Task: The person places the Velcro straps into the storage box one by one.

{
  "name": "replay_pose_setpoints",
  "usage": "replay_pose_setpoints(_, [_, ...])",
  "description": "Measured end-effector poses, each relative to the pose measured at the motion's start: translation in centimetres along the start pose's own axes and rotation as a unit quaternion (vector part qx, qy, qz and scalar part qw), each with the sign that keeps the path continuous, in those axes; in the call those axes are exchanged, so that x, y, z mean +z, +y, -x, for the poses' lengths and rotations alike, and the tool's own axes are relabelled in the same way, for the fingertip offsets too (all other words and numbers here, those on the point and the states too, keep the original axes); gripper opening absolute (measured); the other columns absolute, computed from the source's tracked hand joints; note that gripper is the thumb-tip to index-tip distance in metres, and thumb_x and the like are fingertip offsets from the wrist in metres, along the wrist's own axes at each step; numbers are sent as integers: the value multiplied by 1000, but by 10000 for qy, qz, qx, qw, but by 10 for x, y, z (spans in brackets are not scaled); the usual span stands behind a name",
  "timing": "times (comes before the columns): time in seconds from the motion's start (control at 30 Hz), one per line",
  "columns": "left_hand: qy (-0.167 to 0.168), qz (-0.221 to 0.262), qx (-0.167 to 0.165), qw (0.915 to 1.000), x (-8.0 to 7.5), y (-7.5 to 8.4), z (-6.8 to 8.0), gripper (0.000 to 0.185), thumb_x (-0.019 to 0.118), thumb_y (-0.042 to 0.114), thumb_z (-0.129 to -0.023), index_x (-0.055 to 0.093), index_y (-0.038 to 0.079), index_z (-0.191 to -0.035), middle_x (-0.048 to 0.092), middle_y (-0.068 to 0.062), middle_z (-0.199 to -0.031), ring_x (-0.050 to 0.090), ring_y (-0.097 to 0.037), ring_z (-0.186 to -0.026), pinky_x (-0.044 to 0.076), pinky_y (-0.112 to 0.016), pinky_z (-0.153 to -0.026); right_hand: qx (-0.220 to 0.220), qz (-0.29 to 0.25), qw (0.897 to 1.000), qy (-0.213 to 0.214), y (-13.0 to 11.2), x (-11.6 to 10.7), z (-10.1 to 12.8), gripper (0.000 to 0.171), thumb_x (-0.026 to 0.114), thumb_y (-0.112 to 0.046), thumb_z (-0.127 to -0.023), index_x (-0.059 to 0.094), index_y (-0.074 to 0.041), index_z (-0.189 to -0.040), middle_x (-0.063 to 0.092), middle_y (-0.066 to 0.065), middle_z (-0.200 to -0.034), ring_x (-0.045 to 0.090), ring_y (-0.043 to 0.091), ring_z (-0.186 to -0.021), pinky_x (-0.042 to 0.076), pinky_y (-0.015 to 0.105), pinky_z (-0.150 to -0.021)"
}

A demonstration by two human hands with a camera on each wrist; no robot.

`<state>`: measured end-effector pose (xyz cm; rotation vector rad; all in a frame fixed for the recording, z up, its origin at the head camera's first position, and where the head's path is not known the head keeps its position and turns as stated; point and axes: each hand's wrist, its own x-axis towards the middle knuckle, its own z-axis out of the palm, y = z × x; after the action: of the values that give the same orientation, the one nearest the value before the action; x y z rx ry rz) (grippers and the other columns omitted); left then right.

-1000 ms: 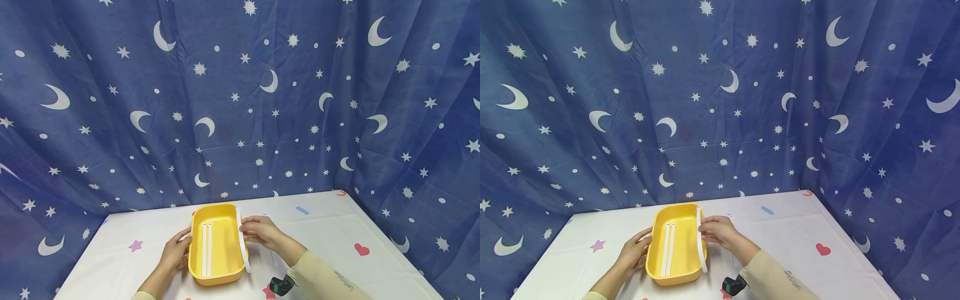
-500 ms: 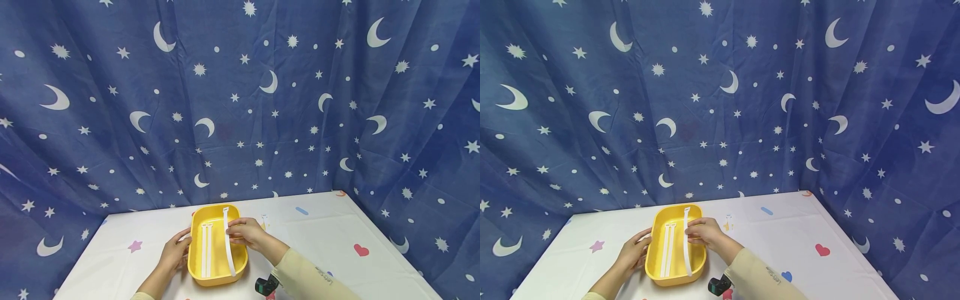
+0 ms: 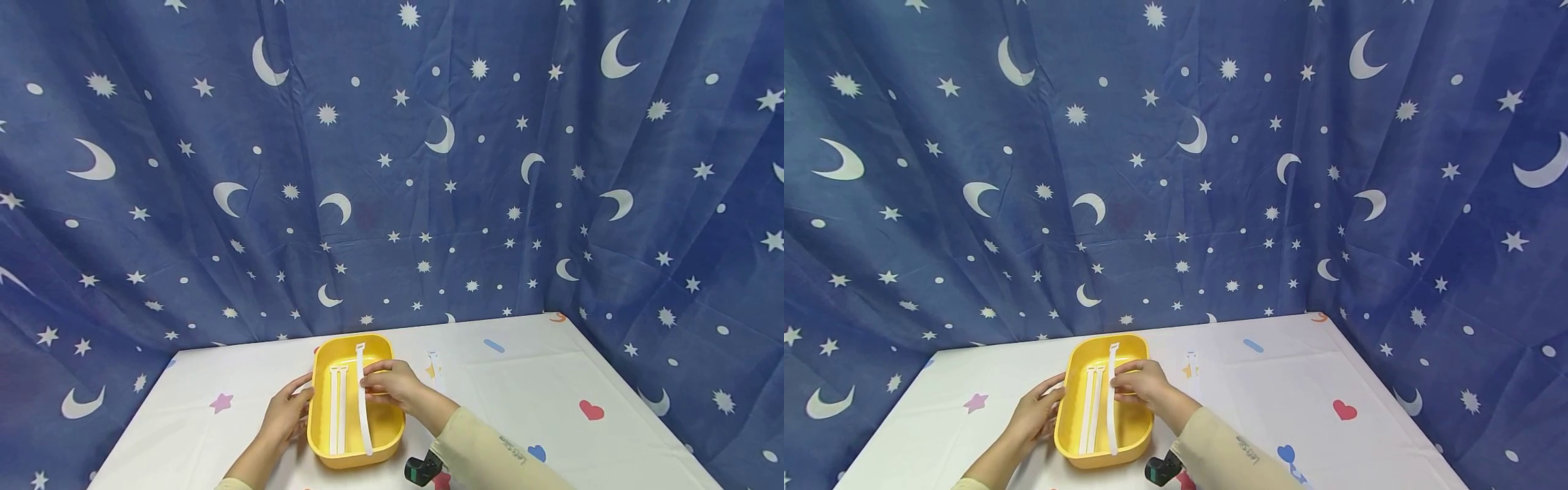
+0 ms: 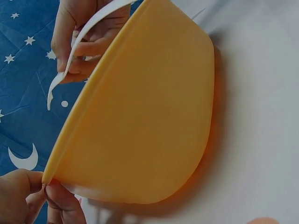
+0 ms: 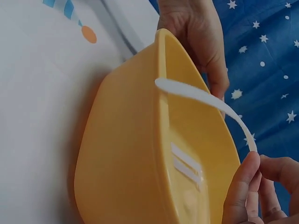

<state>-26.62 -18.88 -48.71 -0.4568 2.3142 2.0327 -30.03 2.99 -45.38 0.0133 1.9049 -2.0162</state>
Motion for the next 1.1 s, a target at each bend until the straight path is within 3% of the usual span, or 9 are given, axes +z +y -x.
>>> replay_pose_setpoints(0.23, [-10, 52, -3, 10000, -1, 0, 1, 47, 54, 20, -99, 48, 6, -143, 62, -16, -101, 66, -15, -74, 59, -30, -62, -38, 166, 9998, 44, 3, 10, -4, 23, 74, -1, -83, 67, 3, -104, 67, 10, -84, 65, 12, -67, 60, 37, -76])
replay_pose_setpoints(0.57, [1, 45, -65, 10000, 1, 0, 1, 46, 55, 19, -98, 49, 7, -143, 64, -14, -98, 66, -14, -71, 56, -27, -57, -149, 134, 9997, 167, 7, 16, -8, 19, 72, 4, -81, 66, 4, -99, 66, 10, -83, 63, 13, -65, 61, 34, -69])
replay_pose_setpoints(1.1, [9, 152, -11, 9999, 1, -1, 1, 45, 54, 16, -98, 51, 6, -141, 65, -13, -96, 66, -14, -71, 58, -28, -59, -472, 801, 9945, 474, 21, 28, -13, 13, 71, 7, -81, 66, 5, -93, 63, 4, -69, 58, 9, -54, 60, 29, -60])
